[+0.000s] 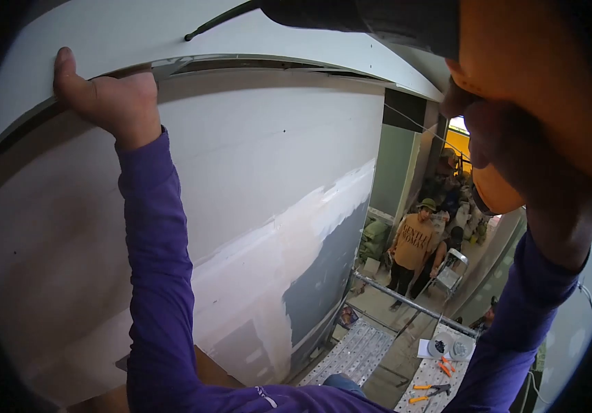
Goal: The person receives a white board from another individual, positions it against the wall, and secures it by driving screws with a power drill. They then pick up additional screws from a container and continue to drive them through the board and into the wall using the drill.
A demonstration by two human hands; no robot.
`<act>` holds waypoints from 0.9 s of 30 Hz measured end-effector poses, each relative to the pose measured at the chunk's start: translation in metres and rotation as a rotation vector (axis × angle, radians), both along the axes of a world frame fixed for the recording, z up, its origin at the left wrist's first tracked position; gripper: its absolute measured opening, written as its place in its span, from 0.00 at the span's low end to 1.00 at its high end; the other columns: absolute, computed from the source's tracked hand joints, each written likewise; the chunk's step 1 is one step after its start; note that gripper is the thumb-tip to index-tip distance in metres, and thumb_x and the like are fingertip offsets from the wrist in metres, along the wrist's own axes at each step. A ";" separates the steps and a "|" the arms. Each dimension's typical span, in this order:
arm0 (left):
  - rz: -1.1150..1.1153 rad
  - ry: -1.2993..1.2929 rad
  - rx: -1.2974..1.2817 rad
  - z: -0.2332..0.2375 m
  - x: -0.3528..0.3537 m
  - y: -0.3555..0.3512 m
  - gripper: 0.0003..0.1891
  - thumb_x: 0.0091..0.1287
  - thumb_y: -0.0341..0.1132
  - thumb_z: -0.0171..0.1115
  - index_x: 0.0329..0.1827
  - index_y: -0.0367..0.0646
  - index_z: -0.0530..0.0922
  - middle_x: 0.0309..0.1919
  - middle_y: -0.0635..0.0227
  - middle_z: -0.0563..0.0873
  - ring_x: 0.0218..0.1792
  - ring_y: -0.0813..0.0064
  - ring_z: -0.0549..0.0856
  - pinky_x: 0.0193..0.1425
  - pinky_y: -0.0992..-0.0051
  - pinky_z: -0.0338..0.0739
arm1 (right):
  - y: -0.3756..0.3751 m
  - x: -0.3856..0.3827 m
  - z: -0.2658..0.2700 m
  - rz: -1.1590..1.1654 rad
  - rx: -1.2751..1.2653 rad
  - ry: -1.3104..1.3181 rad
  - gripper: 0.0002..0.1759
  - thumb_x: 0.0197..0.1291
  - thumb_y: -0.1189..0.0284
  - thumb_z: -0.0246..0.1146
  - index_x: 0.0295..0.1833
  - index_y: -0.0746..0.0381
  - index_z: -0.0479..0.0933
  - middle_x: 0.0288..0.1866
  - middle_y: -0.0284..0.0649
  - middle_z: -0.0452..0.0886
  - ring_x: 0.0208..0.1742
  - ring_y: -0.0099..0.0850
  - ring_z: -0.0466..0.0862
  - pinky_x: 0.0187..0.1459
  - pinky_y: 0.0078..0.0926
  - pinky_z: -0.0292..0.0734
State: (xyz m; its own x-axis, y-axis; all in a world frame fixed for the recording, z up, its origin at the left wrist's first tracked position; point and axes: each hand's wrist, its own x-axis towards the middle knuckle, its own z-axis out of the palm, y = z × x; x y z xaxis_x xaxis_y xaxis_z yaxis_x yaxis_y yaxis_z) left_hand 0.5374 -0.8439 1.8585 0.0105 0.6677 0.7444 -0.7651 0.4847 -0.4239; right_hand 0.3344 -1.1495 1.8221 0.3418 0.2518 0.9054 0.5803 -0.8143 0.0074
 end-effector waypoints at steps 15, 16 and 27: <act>-0.017 0.093 0.048 -0.011 -0.003 0.012 0.20 0.60 0.43 0.64 0.53 0.46 0.74 0.51 0.73 0.76 0.56 0.73 0.74 0.63 0.67 0.69 | -0.027 -0.008 0.002 -0.180 -0.648 -0.182 0.20 0.68 0.71 0.60 0.64 0.63 0.71 0.59 0.45 0.78 0.59 0.35 0.80 0.61 0.30 0.77; -0.011 0.117 0.051 -0.012 -0.004 0.012 0.20 0.61 0.43 0.64 0.53 0.46 0.74 0.51 0.73 0.75 0.56 0.73 0.74 0.64 0.67 0.69 | -0.031 -0.007 0.000 -0.162 -0.633 -0.146 0.23 0.69 0.70 0.59 0.67 0.61 0.68 0.63 0.44 0.75 0.62 0.34 0.78 0.63 0.31 0.76; 0.049 0.210 0.216 -0.097 0.022 0.046 0.18 0.73 0.42 0.51 0.59 0.39 0.69 0.45 0.63 0.71 0.43 0.71 0.70 0.52 0.65 0.70 | -0.059 0.009 -0.044 0.180 -0.066 0.014 0.27 0.67 0.67 0.61 0.69 0.60 0.65 0.64 0.43 0.73 0.62 0.32 0.75 0.60 0.33 0.73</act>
